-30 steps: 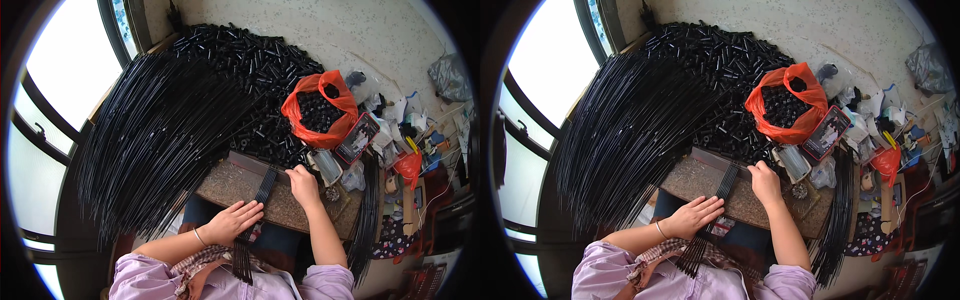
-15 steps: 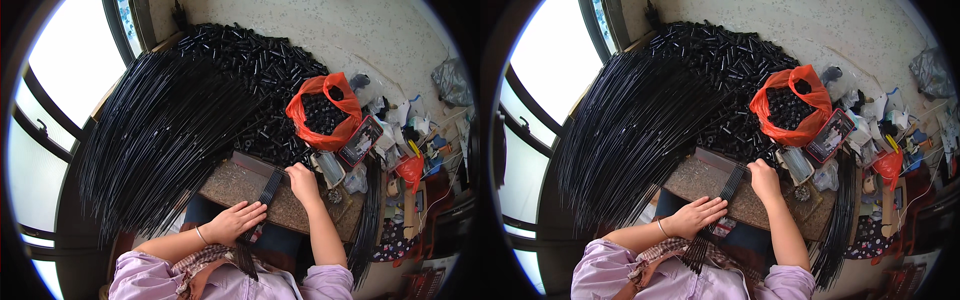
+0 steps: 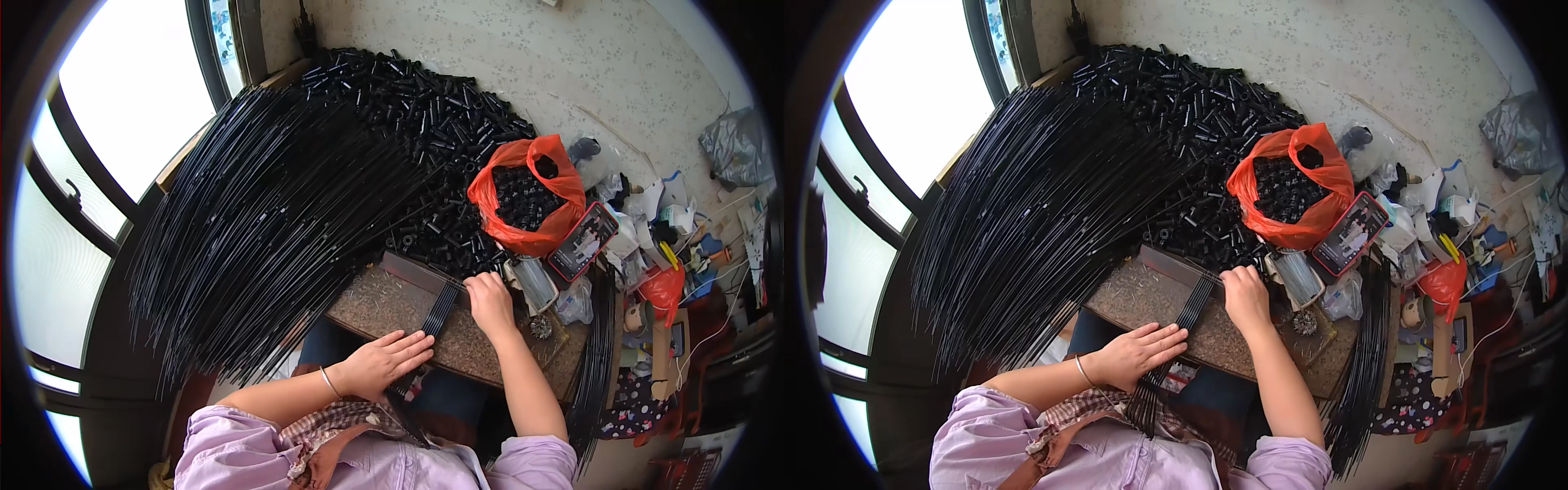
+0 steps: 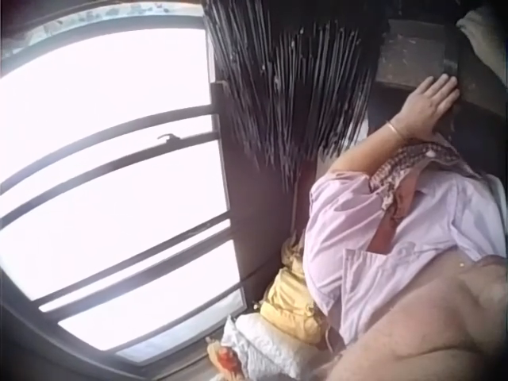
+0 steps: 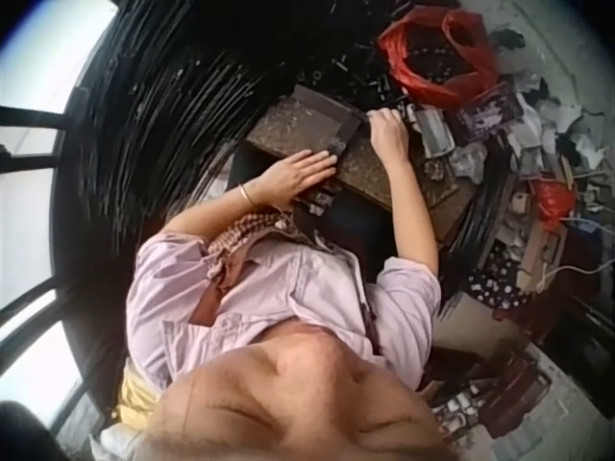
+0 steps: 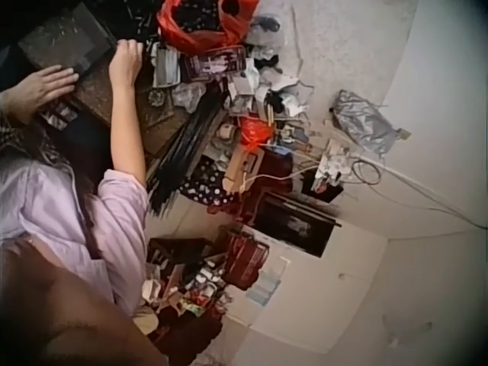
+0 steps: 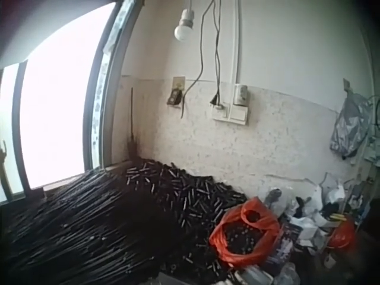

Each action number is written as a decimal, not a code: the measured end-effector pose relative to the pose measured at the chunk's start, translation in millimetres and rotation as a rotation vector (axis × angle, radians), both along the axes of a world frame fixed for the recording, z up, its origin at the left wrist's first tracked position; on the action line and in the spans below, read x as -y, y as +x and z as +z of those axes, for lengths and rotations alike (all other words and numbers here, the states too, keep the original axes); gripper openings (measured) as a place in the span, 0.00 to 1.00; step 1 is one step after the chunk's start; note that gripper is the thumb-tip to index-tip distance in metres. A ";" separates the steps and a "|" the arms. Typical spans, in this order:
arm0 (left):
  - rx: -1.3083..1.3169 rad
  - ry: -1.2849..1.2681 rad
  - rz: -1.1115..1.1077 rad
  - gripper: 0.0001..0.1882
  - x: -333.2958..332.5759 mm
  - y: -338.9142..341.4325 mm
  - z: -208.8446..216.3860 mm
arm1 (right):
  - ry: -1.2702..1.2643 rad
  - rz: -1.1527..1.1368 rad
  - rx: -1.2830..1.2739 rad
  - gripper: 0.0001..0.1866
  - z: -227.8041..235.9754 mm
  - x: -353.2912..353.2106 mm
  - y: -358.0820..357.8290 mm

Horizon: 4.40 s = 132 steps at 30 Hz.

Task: Assembling bundles of black cables and securing them with connectors using a jig and pliers.

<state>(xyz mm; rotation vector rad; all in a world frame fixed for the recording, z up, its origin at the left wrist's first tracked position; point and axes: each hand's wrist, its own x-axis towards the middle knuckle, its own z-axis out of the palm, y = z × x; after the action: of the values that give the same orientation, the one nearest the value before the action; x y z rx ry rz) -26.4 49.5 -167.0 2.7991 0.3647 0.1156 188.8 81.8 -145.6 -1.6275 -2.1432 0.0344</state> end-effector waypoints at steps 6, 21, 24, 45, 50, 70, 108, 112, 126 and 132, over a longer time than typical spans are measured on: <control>0.248 -0.161 0.082 0.41 24.1 -4.6 -6.1 | -0.289 0.061 -0.198 0.34 37.8 37.4 -12.8; 0.234 0.076 0.192 0.31 91.6 -21.0 56.5 | 0.235 0.398 -1.199 0.06 152.7 249.5 -99.3; 0.382 0.021 0.004 0.23 96.9 -17.6 78.0 | 0.605 0.633 -1.324 0.12 180.0 271.8 -95.4; 0.902 -2.161 0.301 0.29 127.7 49.2 81.1 | 0.513 -0.185 -2.056 0.13 132.4 137.8 -52.0; 0.917 -1.015 -0.147 0.23 89.9 27.5 132.7 | 0.400 0.244 -1.517 0.13 124.3 145.0 -52.4; 0.717 -1.062 -0.030 0.37 -198.2 95.5 138.9 | -0.237 -0.149 -1.931 0.07 -51.9 49.7 -16.1; 0.618 0.183 0.619 0.21 -285.6 144.3 117.6 | -0.208 -0.262 -1.729 0.07 11.0 89.7 -33.3; 0.918 -0.064 0.757 0.21 -219.7 111.3 113.7 | -0.164 -0.238 -1.696 0.08 6.5 119.0 -51.8; 0.430 -0.158 0.594 0.14 21.5 -9.9 18.4 | -0.201 -0.199 -1.784 0.06 2.4 161.5 -99.3; 0.639 -0.005 0.577 0.09 -18.1 23.7 48.2 | -0.177 -0.129 -1.770 0.07 9.1 175.9 -99.8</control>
<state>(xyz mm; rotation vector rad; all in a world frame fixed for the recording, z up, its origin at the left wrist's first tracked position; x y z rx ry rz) -2.7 67.5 -118.8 2.3838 0.9656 1.0880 89.0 -94.1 -136.5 -0.9408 -0.6270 1.1389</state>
